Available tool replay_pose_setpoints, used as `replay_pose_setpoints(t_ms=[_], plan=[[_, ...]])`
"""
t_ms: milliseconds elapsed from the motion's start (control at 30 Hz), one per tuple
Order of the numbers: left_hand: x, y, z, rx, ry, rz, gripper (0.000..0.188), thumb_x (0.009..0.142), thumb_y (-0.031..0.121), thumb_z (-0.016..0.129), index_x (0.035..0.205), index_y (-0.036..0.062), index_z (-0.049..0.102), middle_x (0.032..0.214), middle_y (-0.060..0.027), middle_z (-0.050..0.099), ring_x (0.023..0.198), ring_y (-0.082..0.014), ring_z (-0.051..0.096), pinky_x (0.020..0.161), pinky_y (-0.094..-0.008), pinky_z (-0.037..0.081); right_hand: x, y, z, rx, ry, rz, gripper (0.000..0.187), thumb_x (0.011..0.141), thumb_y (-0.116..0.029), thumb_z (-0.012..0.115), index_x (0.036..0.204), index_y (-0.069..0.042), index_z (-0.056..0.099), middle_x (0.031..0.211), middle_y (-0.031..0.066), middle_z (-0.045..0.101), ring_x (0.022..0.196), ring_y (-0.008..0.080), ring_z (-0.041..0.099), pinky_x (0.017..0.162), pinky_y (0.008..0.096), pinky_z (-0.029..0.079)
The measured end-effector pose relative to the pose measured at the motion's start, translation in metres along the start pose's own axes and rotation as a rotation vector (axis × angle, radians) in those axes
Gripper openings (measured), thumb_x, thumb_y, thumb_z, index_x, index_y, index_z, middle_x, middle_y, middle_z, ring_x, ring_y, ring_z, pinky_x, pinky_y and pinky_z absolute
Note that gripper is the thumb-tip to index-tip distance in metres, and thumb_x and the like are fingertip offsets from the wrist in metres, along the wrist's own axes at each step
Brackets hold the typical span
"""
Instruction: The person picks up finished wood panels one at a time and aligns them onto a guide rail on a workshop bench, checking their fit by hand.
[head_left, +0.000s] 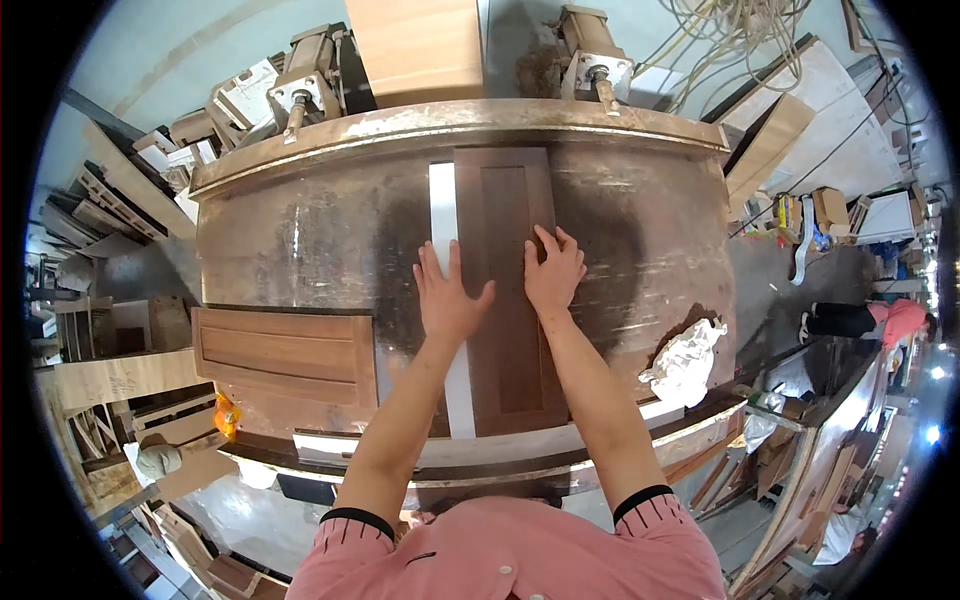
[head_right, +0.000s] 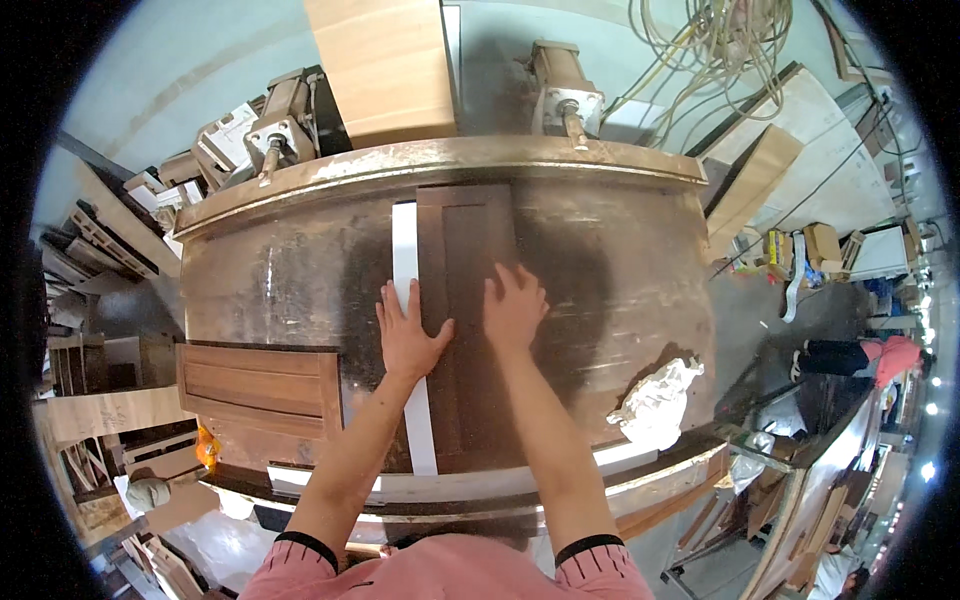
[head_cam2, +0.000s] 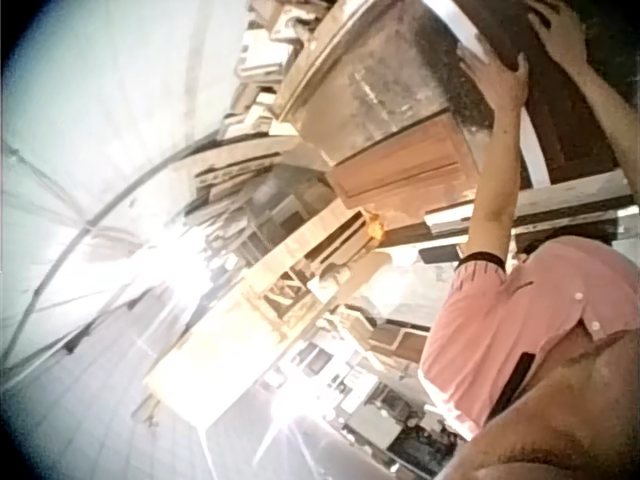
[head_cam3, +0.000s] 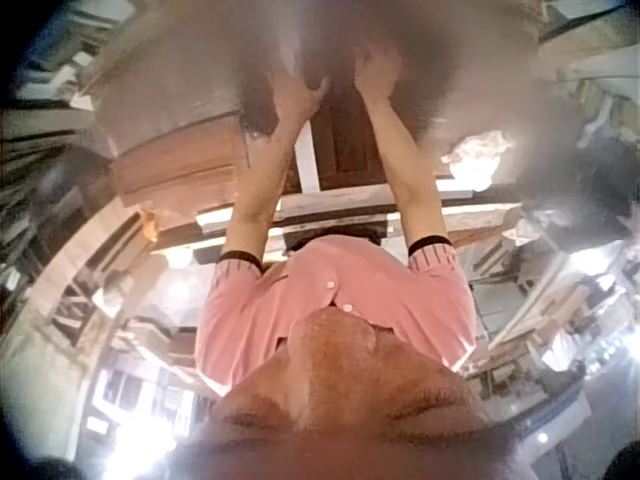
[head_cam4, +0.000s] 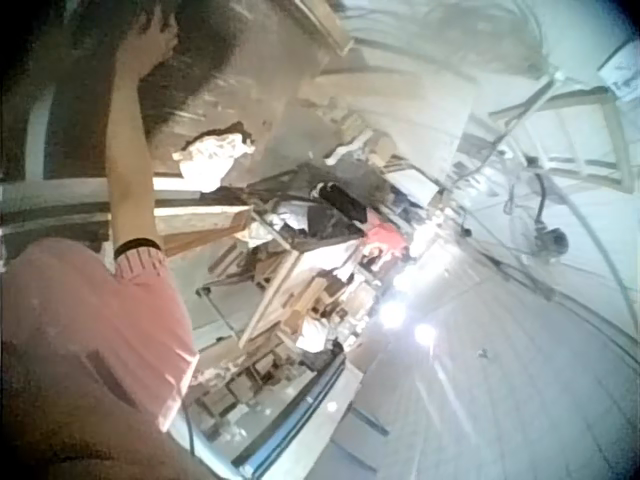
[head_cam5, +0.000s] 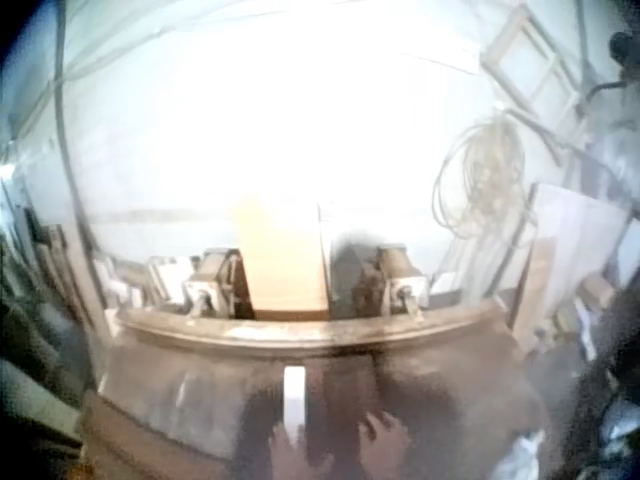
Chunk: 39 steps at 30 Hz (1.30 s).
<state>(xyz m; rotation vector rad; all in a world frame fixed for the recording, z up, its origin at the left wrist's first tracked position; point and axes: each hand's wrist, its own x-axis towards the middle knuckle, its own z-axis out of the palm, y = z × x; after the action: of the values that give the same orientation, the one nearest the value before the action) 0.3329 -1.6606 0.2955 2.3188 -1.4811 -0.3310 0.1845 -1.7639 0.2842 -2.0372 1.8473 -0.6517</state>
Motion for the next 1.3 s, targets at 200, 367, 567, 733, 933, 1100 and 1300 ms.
replay_pose_setpoints(t_ms=[200, 367, 567, 733, 933, 1100, 1300], plan=[[0.000, -0.002, 0.002, -0.005, 0.057, 0.015, 0.095, 0.088, 0.051, 0.071, 0.162, 0.0116, 0.027, 0.164, -0.0307, 0.018, 0.155, -0.0429, 0.016, 0.126, -0.0534, 0.017, 0.000, 0.000, 0.007, -0.025, 0.057, -0.039, 0.034, 0.095, -0.033, 0.069, 0.127, -0.023, 0.069, 0.137, 0.0104, 0.057, 0.123, 0.0334, 0.054, 0.104, 0.0493, 0.040], [-0.002, -0.003, 0.002, 0.018, 0.051, 0.001, 0.096, 0.087, 0.050, 0.072, 0.162, 0.0112, 0.027, 0.164, -0.0312, 0.019, 0.155, -0.0444, 0.017, 0.125, -0.0562, 0.017, -0.002, -0.005, 0.006, -0.062, 0.046, -0.065, 0.033, 0.096, -0.031, 0.067, 0.127, -0.022, 0.068, 0.137, 0.0121, 0.056, 0.122, 0.0342, 0.053, 0.104, 0.0493, 0.040], [0.000, -0.004, 0.001, 0.001, 0.049, 0.009, 0.096, 0.086, 0.050, 0.073, 0.161, 0.0100, 0.028, 0.163, -0.0318, 0.021, 0.154, -0.0454, 0.019, 0.124, -0.0573, 0.019, -0.001, -0.006, 0.004, -0.051, 0.063, -0.092, 0.034, 0.096, -0.033, 0.065, 0.129, -0.023, 0.064, 0.138, 0.0125, 0.055, 0.122, 0.0370, 0.054, 0.103, 0.0546, 0.040], [0.002, -0.005, 0.003, -0.003, 0.086, 0.027, 0.096, 0.086, 0.049, 0.073, 0.161, 0.0098, 0.029, 0.162, -0.0331, 0.022, 0.153, -0.0460, 0.020, 0.124, -0.0577, 0.020, 0.000, -0.008, 0.003, -0.055, 0.070, -0.091, 0.033, 0.097, -0.032, 0.065, 0.129, -0.023, 0.065, 0.138, 0.0123, 0.055, 0.123, 0.0366, 0.054, 0.104, 0.0543, 0.040], [-0.002, -0.010, 0.012, -0.012, 0.092, 0.039, 0.097, 0.086, 0.052, 0.073, 0.161, 0.0108, 0.028, 0.161, -0.0338, 0.022, 0.152, -0.0478, 0.022, 0.123, -0.0579, 0.021, -0.004, -0.003, 0.007, -0.061, 0.030, -0.069, 0.032, 0.097, -0.032, 0.064, 0.128, -0.023, 0.066, 0.139, 0.0128, 0.055, 0.128, 0.0362, 0.051, 0.107, 0.0534, 0.037], [-0.004, -0.012, 0.012, -0.007, 0.113, 0.047, 0.096, 0.087, 0.053, 0.073, 0.162, 0.0120, 0.028, 0.161, -0.0337, 0.022, 0.151, -0.0487, 0.023, 0.123, -0.0586, 0.023, -0.006, -0.003, 0.006, -0.075, 0.025, -0.082, 0.034, 0.097, -0.033, 0.064, 0.130, -0.023, 0.065, 0.140, 0.0112, 0.053, 0.128, 0.0356, 0.049, 0.106, 0.0527, 0.038], [0.001, -0.011, 0.012, 0.003, 0.109, 0.061, 0.096, 0.087, 0.053, 0.073, 0.161, 0.0116, 0.029, 0.161, -0.0338, 0.022, 0.151, -0.0486, 0.023, 0.123, -0.0566, 0.022, -0.002, -0.002, 0.011, -0.073, 0.054, -0.092, 0.034, 0.096, -0.033, 0.065, 0.129, -0.023, 0.064, 0.137, 0.0121, 0.053, 0.126, 0.0358, 0.051, 0.106, 0.0529, 0.038]])
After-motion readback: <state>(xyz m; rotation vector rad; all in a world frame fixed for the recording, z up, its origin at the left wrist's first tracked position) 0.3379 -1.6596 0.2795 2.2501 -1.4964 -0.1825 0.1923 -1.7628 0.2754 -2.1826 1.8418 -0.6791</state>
